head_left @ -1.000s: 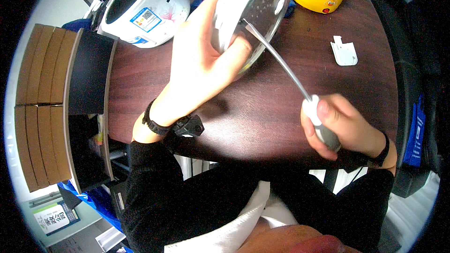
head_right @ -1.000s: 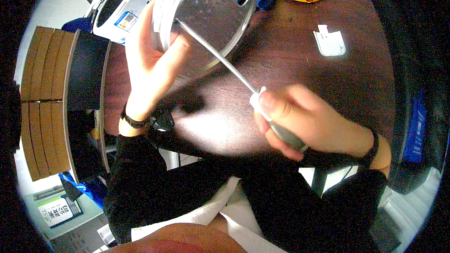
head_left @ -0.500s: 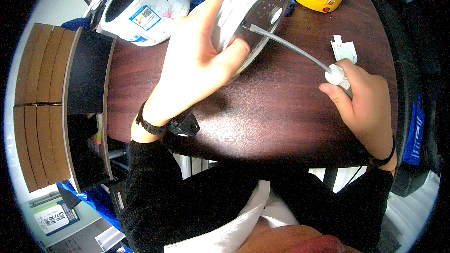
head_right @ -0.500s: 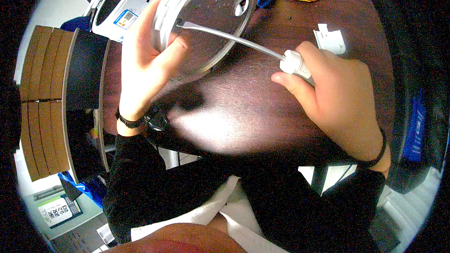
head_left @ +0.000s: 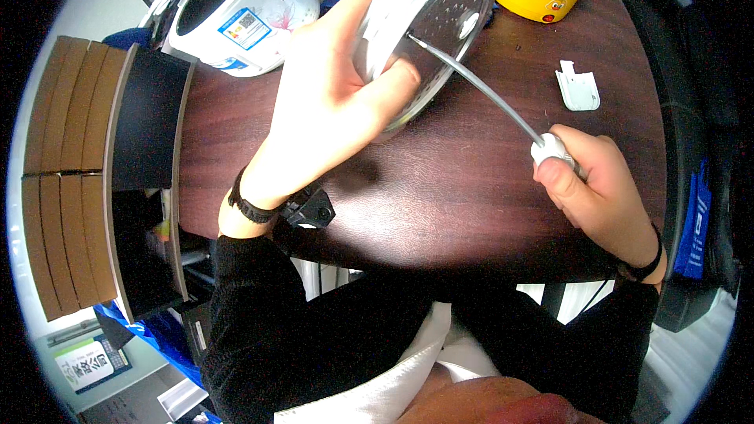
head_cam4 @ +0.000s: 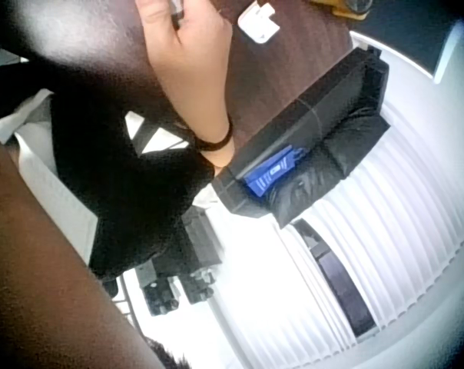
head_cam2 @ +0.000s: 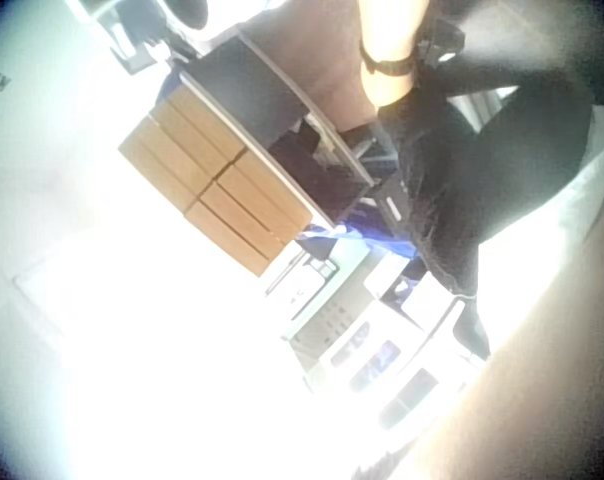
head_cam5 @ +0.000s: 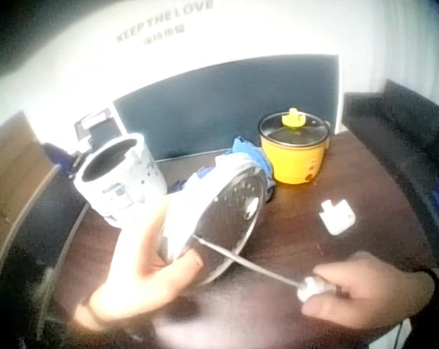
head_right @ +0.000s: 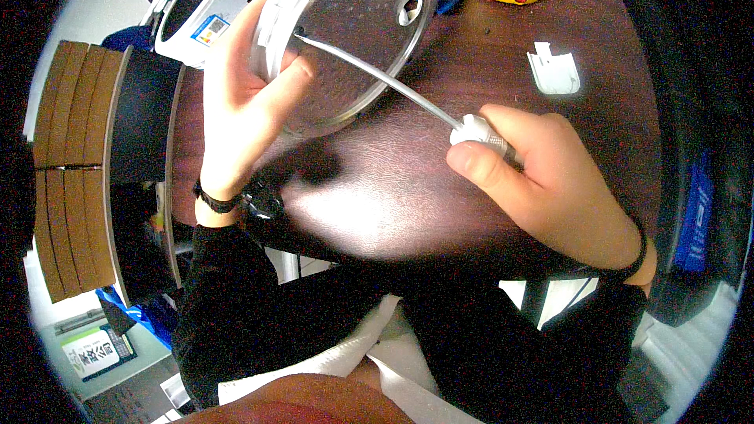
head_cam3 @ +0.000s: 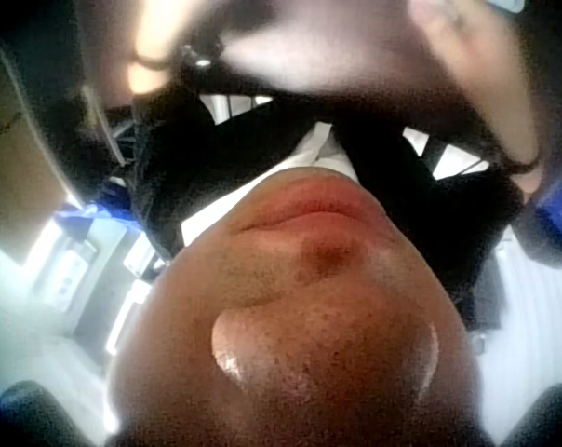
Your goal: The person uses a screwdriver to remove screws from the lid of a white rice cooker. They then remove the metal steaming tray and continue to unscrew fasteners around its rim. The person places the removed screws on the table and sets the lid and tray aside.
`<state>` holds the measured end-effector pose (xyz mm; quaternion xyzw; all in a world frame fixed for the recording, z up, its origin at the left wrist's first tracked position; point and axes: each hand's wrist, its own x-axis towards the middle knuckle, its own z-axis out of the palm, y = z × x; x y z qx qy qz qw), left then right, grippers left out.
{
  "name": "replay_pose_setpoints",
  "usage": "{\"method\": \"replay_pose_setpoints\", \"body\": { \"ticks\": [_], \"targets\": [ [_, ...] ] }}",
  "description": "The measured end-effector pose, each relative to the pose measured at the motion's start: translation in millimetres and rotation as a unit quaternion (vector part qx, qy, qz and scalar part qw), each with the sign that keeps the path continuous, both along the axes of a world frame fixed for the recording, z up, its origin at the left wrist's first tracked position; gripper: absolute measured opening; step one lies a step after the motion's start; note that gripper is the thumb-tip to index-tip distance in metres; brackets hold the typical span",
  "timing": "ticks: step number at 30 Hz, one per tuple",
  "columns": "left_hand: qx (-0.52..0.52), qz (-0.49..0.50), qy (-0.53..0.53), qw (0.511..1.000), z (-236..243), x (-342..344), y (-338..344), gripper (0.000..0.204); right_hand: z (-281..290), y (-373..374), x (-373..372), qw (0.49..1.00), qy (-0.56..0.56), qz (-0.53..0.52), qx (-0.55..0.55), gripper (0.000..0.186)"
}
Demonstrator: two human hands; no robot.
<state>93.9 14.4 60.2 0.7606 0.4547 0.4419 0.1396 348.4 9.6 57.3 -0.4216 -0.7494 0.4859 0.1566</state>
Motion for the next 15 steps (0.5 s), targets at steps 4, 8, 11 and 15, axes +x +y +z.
{"method": "replay_pose_setpoints", "body": {
  "ticks": [4,8,11,15],
  "targets": [
    [0.004,0.012,-0.004,1.0,0,2,0,0.045,-10,-5,-4,0.964,-0.059,-0.048,0.256,0.029],
    [-0.056,-0.008,0.044,0.997,3,-2,-2,0.053,-9,-5,-2,0.886,-0.165,-0.108,0.421,0.032],
    [-0.044,0.003,0.073,0.996,3,-2,-3,0.052,-5,-4,0,0.862,-0.195,-0.124,0.451,0.032],
    [-0.062,0.003,0.051,0.997,2,-1,-2,0.052,-4,-1,0,0.863,-0.172,-0.131,0.456,0.032]
  ]
}}
